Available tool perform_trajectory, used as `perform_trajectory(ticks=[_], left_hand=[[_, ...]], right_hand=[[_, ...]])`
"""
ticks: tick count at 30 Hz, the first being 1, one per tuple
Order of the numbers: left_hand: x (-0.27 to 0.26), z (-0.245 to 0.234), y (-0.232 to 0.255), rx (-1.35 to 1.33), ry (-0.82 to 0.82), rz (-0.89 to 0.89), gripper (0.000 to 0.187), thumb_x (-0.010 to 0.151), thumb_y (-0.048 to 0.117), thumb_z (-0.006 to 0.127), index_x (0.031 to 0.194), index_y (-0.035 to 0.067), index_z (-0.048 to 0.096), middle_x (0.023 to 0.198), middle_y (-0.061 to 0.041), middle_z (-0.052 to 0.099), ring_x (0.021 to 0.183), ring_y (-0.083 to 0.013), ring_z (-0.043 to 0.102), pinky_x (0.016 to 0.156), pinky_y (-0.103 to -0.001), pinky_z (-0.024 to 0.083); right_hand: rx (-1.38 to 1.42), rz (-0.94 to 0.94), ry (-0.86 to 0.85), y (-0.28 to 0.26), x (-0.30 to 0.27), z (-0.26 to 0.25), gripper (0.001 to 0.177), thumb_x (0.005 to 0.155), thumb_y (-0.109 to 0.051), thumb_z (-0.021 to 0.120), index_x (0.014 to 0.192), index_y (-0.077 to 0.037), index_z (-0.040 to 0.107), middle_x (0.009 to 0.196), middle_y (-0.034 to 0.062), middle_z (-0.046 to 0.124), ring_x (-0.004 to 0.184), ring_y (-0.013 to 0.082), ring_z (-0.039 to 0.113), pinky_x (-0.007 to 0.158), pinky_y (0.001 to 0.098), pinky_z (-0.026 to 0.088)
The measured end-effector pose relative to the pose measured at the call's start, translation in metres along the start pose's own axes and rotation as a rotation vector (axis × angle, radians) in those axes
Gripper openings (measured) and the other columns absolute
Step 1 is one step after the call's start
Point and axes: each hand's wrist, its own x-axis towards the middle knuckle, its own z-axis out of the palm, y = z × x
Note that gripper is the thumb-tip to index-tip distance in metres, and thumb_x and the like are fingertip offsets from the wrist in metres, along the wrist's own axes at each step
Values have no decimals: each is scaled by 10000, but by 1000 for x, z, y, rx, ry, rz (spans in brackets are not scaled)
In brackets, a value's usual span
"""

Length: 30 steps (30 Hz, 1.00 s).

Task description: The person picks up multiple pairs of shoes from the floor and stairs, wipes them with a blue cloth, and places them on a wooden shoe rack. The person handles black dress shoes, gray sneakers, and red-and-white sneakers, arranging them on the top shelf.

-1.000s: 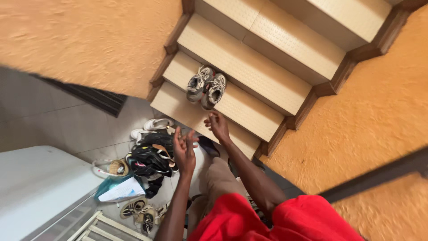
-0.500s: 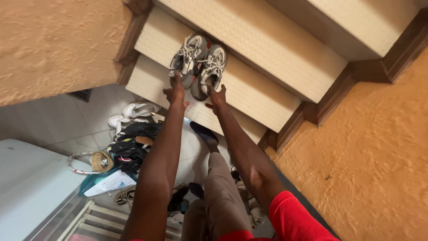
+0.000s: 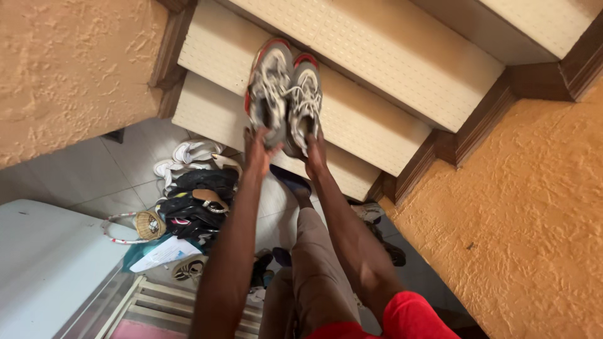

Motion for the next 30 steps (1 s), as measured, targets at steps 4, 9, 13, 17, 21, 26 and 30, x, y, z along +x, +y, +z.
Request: perform_trajectory(ticks=[4,9,13,17,21,26,30], left_hand=[[-76,-10,-21,62,-118,-43,896,792,292,745,1524,129,255,1277,-185,518,1103,-320,610,906,-443,599],[-152,4,-1,53,-147,162,1041,713,193,923,1486,81,236,1250,-129,490,1161,-249,581,1031,-383,548],[-209,14,46,95,-218,231,1021,686,132,934,1419,95,225,1193,-96,541,1130,-223,616,990,-373,584],[-265,15,98,40,-276,413,883,725,61,928,1401,62,360,1212,-93,587,1113,-215,643,959,-367,588],[-317,8,137,-120,-306,535,872,742,42,901,1454,87,401,1305,-60,584,1170,-179,639,986,-367,588],[-387,-26,163,-337,-222,588,932,753,49,852,1508,167,319,1330,-46,587,1121,-203,665,959,-405,593],[-446,-66,162,-444,-217,819,891,855,34,836,1554,117,290,1390,-55,579,1244,-203,629,1018,-389,569]], right_hand=[[-484,-329,-16,-7,-65,-49,869,1032,-472,534,1687,-59,141,1623,251,326,1450,341,402,1158,519,373],[-435,-22,28,-73,-138,-36,1097,752,-525,732,1601,-79,200,1426,281,510,1274,399,553,1045,547,486],[-463,-21,-19,-128,-173,6,1179,680,-457,814,1568,-118,116,1396,236,507,1252,373,575,1056,494,504],[-346,-131,-221,-170,-200,50,1044,773,-309,833,1551,-95,171,1413,224,525,1283,321,562,1060,454,505],[-326,-279,-447,-199,-220,101,924,854,-172,796,1551,-84,196,1448,196,523,1317,272,548,1079,417,481],[-329,-240,-760,-229,-265,161,820,903,-156,723,1526,-102,192,1447,192,521,1303,258,547,1057,429,483],[-101,-140,-1016,-234,-321,216,656,1034,-334,602,1544,-88,269,1536,158,471,1399,275,499,1172,476,431]])
